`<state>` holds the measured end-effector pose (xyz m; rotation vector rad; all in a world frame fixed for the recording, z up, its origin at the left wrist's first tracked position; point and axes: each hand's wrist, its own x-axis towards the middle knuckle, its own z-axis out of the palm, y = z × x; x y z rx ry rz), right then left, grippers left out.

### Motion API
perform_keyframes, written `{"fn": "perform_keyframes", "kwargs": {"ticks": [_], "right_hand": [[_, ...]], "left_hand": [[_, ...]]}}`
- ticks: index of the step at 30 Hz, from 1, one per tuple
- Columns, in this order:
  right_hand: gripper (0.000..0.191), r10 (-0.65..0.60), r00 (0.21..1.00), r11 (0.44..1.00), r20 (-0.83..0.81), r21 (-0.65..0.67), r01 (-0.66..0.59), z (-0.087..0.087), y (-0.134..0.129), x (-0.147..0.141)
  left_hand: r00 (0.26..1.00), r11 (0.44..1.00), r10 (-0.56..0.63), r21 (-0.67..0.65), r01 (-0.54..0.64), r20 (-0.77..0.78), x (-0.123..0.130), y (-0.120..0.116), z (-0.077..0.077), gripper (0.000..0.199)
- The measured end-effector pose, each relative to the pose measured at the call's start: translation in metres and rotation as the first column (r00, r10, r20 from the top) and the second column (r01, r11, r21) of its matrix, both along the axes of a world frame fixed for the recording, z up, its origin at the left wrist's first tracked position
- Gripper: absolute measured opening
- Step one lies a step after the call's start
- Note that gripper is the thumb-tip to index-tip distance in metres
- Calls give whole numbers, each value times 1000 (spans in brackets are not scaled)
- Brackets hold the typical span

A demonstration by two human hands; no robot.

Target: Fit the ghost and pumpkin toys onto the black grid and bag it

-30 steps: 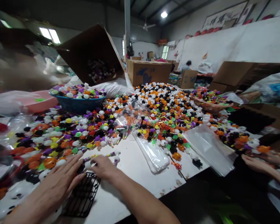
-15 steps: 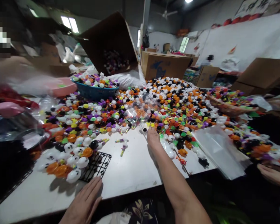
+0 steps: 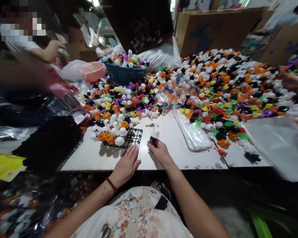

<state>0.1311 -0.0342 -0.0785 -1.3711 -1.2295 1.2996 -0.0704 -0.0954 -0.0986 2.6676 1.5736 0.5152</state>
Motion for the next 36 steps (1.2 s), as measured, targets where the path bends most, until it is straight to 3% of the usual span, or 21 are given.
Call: {"fn": "perform_keyframes", "kwargs": {"ticks": [2, 5, 12, 20, 25, 29, 32, 36], "right_hand": [[46, 47, 990, 999, -133, 7, -46, -2, -6, -24], [44, 88, 984, 996, -156, 38, -84, -4, -2, -49], [26, 199, 969, 964, 144, 151, -221, -9, 13, -78], [11, 314, 912, 904, 264, 209, -372, -1, 25, -82], [13, 338, 909, 896, 244, 211, -390, 2, 23, -81], [12, 342, 882, 870, 324, 246, -428, 3, 23, -74], [14, 338, 830, 831, 443, 274, -484, 1, 26, -72], [14, 275, 699, 780, 660, 272, -563, -5, 29, -78]], "left_hand": [[996, 998, 57, 31, -59, 72, -1, 0, 1, 51], [972, 980, 167, 85, -182, 163, -7, -2, 1, 45], [968, 970, 185, 125, -208, 170, -11, -1, 1, 38], [933, 959, 112, 210, -192, 343, -36, 26, -11, 22], [943, 951, 137, 227, -211, 302, -38, 25, -20, 26], [957, 940, 134, 274, -205, 257, -40, 20, -25, 27], [967, 933, 134, 301, -196, 215, -43, 19, -32, 27], [981, 909, 115, 382, -169, 158, -51, 23, -40, 28]]}}
